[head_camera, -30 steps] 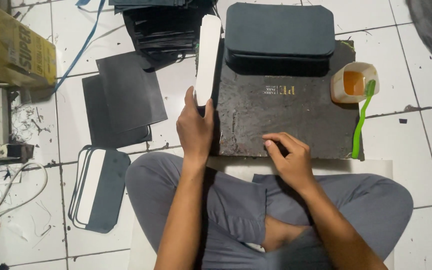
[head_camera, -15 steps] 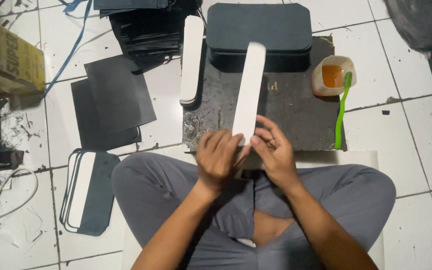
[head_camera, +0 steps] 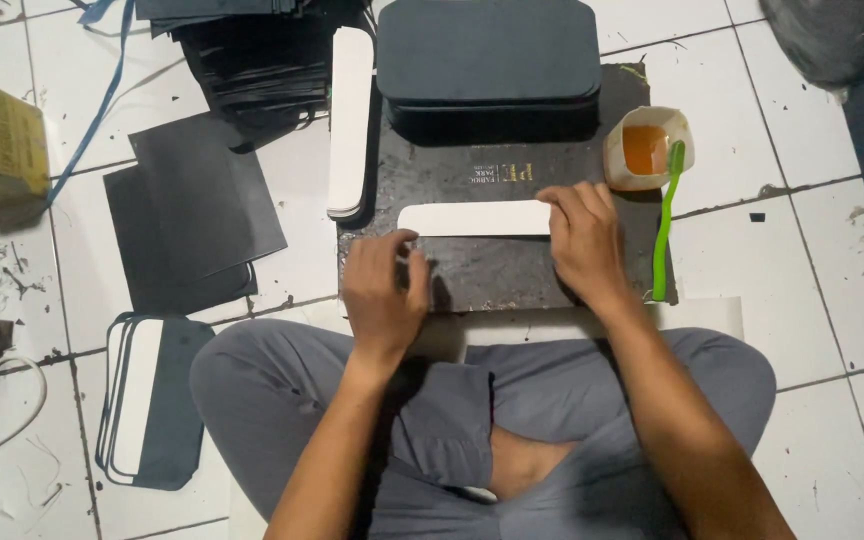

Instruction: The person sits on the floor and brushes glue from a cup onto white paper strips using a toothbrush, then presses a dark fabric piece onto the glued strip, smooths it by hand, and stacks the assembled pieces with a pile of finished ones.

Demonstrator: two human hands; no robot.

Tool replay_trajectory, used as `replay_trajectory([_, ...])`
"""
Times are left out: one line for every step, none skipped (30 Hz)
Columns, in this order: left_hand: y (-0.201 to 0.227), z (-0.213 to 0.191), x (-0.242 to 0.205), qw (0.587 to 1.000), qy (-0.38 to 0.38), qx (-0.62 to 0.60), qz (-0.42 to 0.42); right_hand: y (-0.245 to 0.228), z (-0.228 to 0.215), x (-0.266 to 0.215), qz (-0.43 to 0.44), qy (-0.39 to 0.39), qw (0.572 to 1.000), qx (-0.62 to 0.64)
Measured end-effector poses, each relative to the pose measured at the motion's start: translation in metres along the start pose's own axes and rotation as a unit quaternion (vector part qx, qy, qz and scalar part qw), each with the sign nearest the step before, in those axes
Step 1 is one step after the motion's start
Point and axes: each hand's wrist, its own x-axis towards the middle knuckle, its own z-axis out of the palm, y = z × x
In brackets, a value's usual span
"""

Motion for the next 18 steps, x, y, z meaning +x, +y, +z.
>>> replay_trajectory([-0.004,0.003,-0.002,0.997,-0.071,0.019,0.012,0.009,0.007,0.002,-0.042,0.004,0.996,-0.083])
replay_trajectory([-0.004,0.004,-0.002,0.997,-0.073,0.019,0.011,0.007,0.009,0.002,-0.041,0.003,0.996,-0.083])
replay_trajectory([-0.004,0.005,-0.001,0.992,-0.115,0.043,0.024,0.004,0.011,0.003,-0.049,0.021,0.991,-0.126])
replay_trajectory([-0.003,0.007,0.000,0.985,-0.157,0.065,0.037,0.002,0.011,0.003,-0.057,0.038,0.983,-0.170])
replay_trajectory([0.000,0.006,0.001,0.985,-0.158,0.063,0.036,-0.006,0.008,-0.002,-0.056,0.036,0.983,-0.172])
replay_trajectory([0.002,0.006,0.004,0.979,-0.180,0.083,0.043,-0.013,0.004,-0.006,-0.063,0.068,0.979,-0.180])
replay_trajectory([0.005,0.006,0.006,0.973,-0.201,0.102,0.050,-0.020,0.000,-0.010,-0.071,0.099,0.975,-0.188])
replay_trajectory([0.005,0.007,0.005,0.973,-0.203,0.098,0.051,-0.015,-0.006,-0.017,-0.068,0.099,0.974,-0.192])
replay_trajectory([0.005,0.007,0.004,0.970,-0.208,0.111,0.053,-0.011,-0.012,-0.024,-0.038,0.144,0.970,-0.193])
replay_trajectory([0.005,0.008,0.003,0.968,-0.212,0.123,0.056,-0.006,-0.019,-0.032,-0.010,0.189,0.962,-0.195])
replay_trajectory([0.005,0.009,0.000,0.968,-0.213,0.117,0.057,-0.005,-0.031,-0.035,-0.008,0.189,0.961,-0.200])
replay_trajectory([0.004,0.010,-0.002,0.966,-0.215,0.132,0.055,-0.005,-0.041,-0.038,0.046,0.199,0.958,-0.203])
replay_trajectory([0.004,0.010,-0.003,0.964,-0.216,0.146,0.053,-0.004,-0.053,-0.040,0.100,0.209,0.951,-0.206])
replay_trajectory([0.003,0.011,-0.006,0.964,-0.215,0.143,0.054,0.007,-0.051,-0.048,0.100,0.209,0.950,-0.209])
replay_trajectory([0.002,0.012,-0.008,0.963,-0.218,0.152,0.049,0.019,-0.049,-0.055,0.145,0.171,0.952,-0.210])
replay_trajectory([0.001,0.013,-0.010,0.961,-0.220,0.160,0.046,0.031,-0.047,-0.062,0.188,0.133,0.950,-0.210])
replay_trajectory([0.003,0.012,-0.010,0.962,-0.219,0.157,0.047,0.030,-0.048,-0.064,0.189,0.135,0.949,-0.213])
replay_trajectory([0.005,0.010,-0.010,0.961,-0.225,0.156,0.043,0.029,-0.048,-0.066,0.193,0.126,0.949,-0.216])
